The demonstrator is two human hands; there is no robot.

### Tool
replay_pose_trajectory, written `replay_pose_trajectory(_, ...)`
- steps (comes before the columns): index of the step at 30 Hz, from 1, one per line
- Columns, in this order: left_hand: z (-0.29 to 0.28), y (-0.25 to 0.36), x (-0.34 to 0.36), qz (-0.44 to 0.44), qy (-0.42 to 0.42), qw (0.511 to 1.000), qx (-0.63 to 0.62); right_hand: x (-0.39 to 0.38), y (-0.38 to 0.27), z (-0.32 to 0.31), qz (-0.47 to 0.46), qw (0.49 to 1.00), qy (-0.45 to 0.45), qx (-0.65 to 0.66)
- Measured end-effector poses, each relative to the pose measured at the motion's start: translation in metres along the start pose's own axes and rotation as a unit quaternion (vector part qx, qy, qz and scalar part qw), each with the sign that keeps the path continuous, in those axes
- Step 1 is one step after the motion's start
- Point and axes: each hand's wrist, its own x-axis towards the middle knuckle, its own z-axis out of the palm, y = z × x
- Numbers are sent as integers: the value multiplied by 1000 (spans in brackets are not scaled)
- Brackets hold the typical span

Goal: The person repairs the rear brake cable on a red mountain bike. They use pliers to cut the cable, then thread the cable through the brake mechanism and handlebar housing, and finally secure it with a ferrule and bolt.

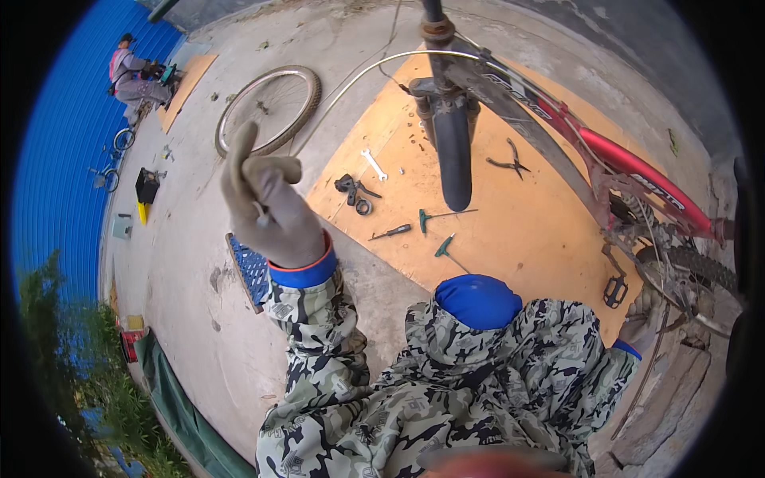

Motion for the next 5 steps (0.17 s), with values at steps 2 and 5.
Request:
replay_pose_trajectory(2, -58, -17, 37, 80, 118, 979, 146, -1, 17, 67, 62, 977, -161, 128)
replay_pose_trajectory(5, -149, -5, 65, 92, 304, 932, 176, 63, 89, 252, 190, 900, -341, 195)
